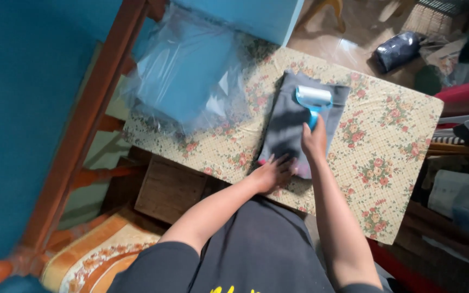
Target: Folding a grey sweatshirt and using a lint roller to remove debris from the fabric.
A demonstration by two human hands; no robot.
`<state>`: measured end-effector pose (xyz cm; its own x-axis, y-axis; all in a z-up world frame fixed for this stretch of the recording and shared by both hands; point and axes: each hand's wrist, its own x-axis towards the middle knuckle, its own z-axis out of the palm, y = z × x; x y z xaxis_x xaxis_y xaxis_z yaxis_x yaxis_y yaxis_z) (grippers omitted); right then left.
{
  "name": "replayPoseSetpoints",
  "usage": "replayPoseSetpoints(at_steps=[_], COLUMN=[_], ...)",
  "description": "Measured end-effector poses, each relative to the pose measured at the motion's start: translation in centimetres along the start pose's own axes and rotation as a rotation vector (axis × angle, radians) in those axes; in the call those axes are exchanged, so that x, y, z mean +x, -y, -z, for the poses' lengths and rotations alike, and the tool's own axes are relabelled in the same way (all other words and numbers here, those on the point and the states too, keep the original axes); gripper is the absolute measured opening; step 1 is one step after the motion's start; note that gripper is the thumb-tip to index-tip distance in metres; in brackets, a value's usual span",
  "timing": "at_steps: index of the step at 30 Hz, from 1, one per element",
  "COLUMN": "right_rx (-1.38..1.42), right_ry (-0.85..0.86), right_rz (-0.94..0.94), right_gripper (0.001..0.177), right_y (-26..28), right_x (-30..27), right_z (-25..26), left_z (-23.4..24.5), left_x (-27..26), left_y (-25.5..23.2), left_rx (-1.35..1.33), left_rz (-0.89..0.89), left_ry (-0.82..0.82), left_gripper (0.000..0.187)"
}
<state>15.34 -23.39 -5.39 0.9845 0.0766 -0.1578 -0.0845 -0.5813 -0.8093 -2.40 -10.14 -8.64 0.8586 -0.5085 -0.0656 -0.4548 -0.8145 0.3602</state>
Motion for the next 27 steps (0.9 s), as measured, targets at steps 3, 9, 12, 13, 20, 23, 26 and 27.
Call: replayPoseSetpoints(at_steps=[3,9,12,13,20,23,26,27], right_rx=[-0.038,-0.283,-0.321,-0.341,-0.599,-0.736,-0.950,-0.929], right_ry=[-0.159,-0.416,-0.381,-0.357,-0.355,-0.030,0.255,0.324], right_rz=[0.070,0.082,0.023,-0.020,0.491,0.616,0.541,0.529], right_gripper=[0.047,0.051,0.050,0.051,0.090,0.116,0.099,0.089], right_y=[-3.2,-10.9,-13.5,-14.2,-5.9,-2.0,-4.7,-6.5], right_x=[-4.0,-10.6,-11.5,-11.8,-13.3,-15.3,-15.1,-14.9], right_z=[5.6,11.9,11.8,11.4,10.0,8.7,6.3,5.5], left_z=[0.3,0.5,-2.7,-4.3,1.2,5.1,7.3,6.7], left_x=[-0.5,-0.5,1.1,1.6,0.7,-0.3,-1.2,-1.2], left_y=[1.2,3.3,5.7,6.8,5.8,4.0,3.3,3.9], left_rx=[0.022,0.261,0.255,0.230,0.045,-0.094,-0.211,-0.199], left_rz=[0.040,0.143,0.116,0.099,0.154,0.154,0.162,0.140], left_ry=[-0.341,-0.472,-0.456,-0.448,-0.122,-0.036,0.064,0.145], left_gripper=[0.046,0.048,0.046,0.045,0.038,0.018,0.016,0.024])
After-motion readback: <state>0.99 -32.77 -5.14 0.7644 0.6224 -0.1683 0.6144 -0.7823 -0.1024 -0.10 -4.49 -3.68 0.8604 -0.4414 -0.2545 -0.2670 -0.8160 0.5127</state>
